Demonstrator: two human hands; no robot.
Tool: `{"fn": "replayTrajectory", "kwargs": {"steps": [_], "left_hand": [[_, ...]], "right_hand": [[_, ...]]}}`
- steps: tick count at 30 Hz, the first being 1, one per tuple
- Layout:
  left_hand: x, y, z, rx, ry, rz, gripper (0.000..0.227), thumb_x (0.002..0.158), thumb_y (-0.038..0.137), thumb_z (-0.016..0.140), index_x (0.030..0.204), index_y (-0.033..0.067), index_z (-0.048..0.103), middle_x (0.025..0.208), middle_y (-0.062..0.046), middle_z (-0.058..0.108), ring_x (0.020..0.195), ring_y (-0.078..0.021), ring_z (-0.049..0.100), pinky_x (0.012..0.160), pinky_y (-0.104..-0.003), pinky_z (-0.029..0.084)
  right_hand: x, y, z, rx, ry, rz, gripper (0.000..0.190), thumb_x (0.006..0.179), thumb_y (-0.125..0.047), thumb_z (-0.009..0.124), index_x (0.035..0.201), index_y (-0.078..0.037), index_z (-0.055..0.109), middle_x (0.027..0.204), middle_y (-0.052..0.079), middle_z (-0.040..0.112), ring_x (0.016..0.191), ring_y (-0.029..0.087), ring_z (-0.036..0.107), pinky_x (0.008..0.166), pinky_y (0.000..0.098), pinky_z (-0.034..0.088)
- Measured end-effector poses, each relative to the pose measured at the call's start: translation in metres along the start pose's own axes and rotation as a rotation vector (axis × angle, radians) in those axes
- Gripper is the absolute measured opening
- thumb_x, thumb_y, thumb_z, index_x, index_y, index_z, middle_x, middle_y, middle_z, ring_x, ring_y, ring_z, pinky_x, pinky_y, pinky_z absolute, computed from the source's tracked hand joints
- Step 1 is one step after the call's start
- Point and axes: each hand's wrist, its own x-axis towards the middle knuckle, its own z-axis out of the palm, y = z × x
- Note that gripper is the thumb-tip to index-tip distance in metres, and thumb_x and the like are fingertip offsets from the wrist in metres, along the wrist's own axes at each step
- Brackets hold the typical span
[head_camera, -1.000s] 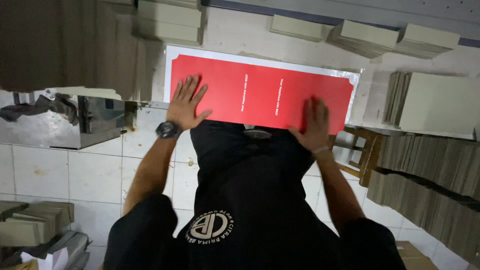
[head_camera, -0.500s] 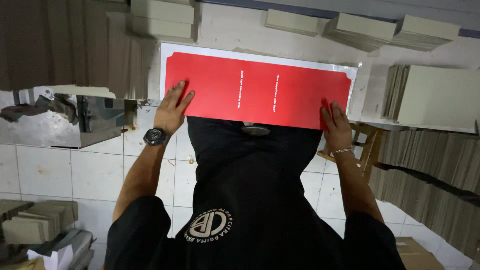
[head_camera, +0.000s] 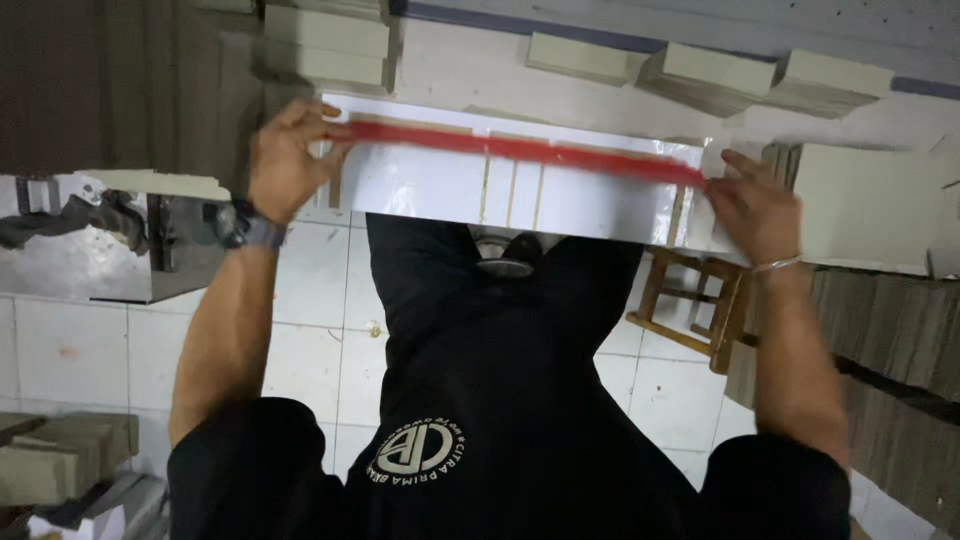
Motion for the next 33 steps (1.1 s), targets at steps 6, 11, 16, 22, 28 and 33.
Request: {"fn": "replayTrajectory", "kwargs": {"steps": [6,11,16,22,28,33], "left_hand": [[0.073,0.028,-0.040,-0.227,0.066,-0.060,0.027,0.103,0.006,0.096,0.110,-0.0018,0.071,0.108,-0.014,0.064,0.095,-0.0282,0.061,0.075,-0.043,0.048],[0.108,0.056,-0.059,-0.377,0.098,-0.396,0.036,0.096,0.018,0.095,0.122,0.0129,0.071,0.120,-0.001,0.075,0.086,-0.0128,0.066,0.072,-0.028,0.056],[0.120,0.062,-0.062,-0.543,0.072,-0.590,0.032,0.092,0.018,0.096,0.109,0.0197,0.068,0.113,0.006,0.074,0.097,-0.0085,0.070,0.084,-0.025,0.064],[0.119,0.070,-0.066,-0.582,0.001,-0.609,0.027,0.094,0.019,0.087,0.113,0.0204,0.068,0.117,0.005,0.073,0.105,-0.0100,0.069,0.091,-0.029,0.061],[0.115,0.061,-0.059,-0.612,-0.007,-0.625,0.027,0.094,0.013,0.092,0.109,0.0202,0.070,0.111,0.009,0.073,0.102,-0.0070,0.070,0.092,-0.025,0.062],[0.113,0.058,-0.051,-0.592,-0.018,-0.693,0.028,0.091,0.017,0.092,0.108,0.0215,0.070,0.108,0.009,0.075,0.095,-0.0048,0.068,0.086,-0.023,0.060]], "right_hand": [[0.045,0.004,-0.090,0.323,-0.062,0.282,0.038,0.104,-0.004,0.093,0.138,0.006,0.079,0.139,0.019,0.076,0.121,0.024,0.069,0.095,0.0338,0.059],[0.036,0.017,-0.109,0.362,-0.062,0.681,0.050,0.113,-0.024,0.096,0.091,-0.010,0.053,0.089,-0.004,0.044,0.077,0.008,0.035,0.064,0.0271,0.030],[0.029,0.013,-0.106,0.826,0.093,0.974,0.019,0.106,-0.021,0.089,0.110,-0.020,0.070,0.103,-0.013,0.066,0.092,-0.001,0.061,0.084,0.0146,0.060],[0.010,0.032,-0.088,0.853,0.111,0.994,0.014,0.108,-0.014,0.084,0.115,-0.021,0.074,0.108,-0.013,0.072,0.092,-0.001,0.063,0.086,0.0162,0.059],[0.013,0.006,-0.093,0.877,0.069,1.049,0.012,0.107,-0.020,0.085,0.114,-0.020,0.074,0.099,-0.013,0.067,0.092,0.000,0.062,0.086,0.0155,0.060],[0.002,0.011,-0.076,0.878,0.084,1.029,0.017,0.106,-0.022,0.085,0.119,-0.020,0.075,0.097,-0.013,0.064,0.088,0.000,0.060,0.083,0.0168,0.058]]}}
